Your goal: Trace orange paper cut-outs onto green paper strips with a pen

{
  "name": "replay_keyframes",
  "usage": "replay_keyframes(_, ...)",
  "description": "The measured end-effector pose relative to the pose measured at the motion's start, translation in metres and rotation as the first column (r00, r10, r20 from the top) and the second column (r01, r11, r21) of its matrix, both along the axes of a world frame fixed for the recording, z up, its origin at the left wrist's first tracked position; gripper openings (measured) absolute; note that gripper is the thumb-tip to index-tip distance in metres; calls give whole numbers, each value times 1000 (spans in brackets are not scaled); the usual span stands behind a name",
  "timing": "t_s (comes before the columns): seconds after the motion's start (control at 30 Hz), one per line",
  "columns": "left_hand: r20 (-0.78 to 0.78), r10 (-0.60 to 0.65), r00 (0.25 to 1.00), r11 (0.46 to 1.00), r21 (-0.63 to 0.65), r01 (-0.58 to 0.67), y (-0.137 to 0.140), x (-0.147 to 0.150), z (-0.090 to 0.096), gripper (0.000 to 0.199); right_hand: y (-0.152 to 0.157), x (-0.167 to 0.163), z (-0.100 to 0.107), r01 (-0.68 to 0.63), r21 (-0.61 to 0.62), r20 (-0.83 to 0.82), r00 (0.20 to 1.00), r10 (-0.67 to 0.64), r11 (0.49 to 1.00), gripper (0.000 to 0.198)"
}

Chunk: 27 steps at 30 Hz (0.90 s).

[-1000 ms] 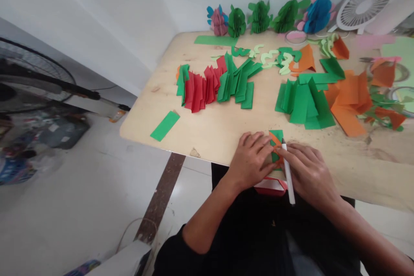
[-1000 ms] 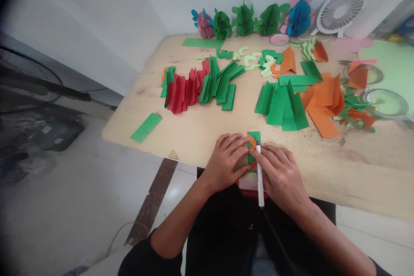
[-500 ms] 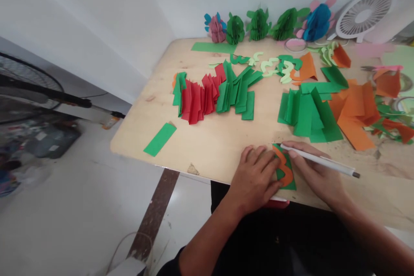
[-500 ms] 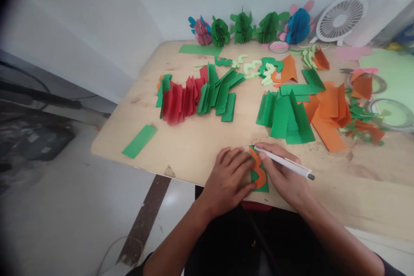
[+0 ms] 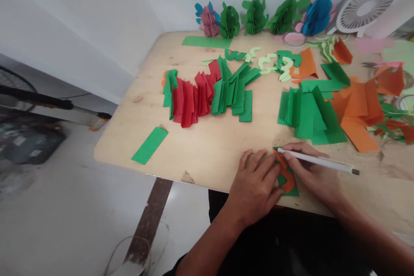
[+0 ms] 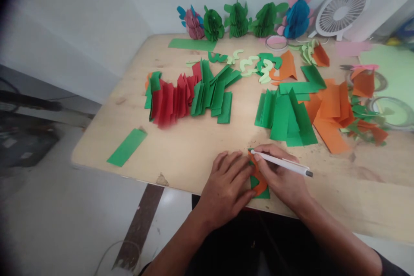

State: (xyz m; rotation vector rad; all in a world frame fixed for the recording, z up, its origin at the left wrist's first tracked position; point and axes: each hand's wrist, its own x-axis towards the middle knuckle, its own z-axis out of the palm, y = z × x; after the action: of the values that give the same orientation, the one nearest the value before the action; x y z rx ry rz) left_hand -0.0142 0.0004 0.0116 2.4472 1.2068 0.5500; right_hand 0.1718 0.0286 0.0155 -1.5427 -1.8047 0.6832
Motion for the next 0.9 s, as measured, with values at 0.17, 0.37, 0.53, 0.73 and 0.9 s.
replay_keyframes(0.17,-1,2,1000,1000,21,-2,0,0,-1,41,0,-4,5,-1,-4,1,1000,1,1000,18)
replay_keyframes(0.37,13,0,1000,1000,15,-1,0,1,-2,42,0,-6,10,-14,24,19,1000,13,1000,14)
replay_keyframes(0.53,13,-4,1000,1000,25,4,0,1,-2,41,-1,-7,10,-27,78,63,998,23,997,12)
replay_keyframes(0.73,10,-8,1000,1000,13,8,0,0,-1,41,-2,-4,8,-29,81,83,996,22,996,12)
replay_keyframes(0.9,-6,-9,1000,1000,12,9,0,1,-2,42,-3,-4,7,-26,81,83,996,19,996,12)
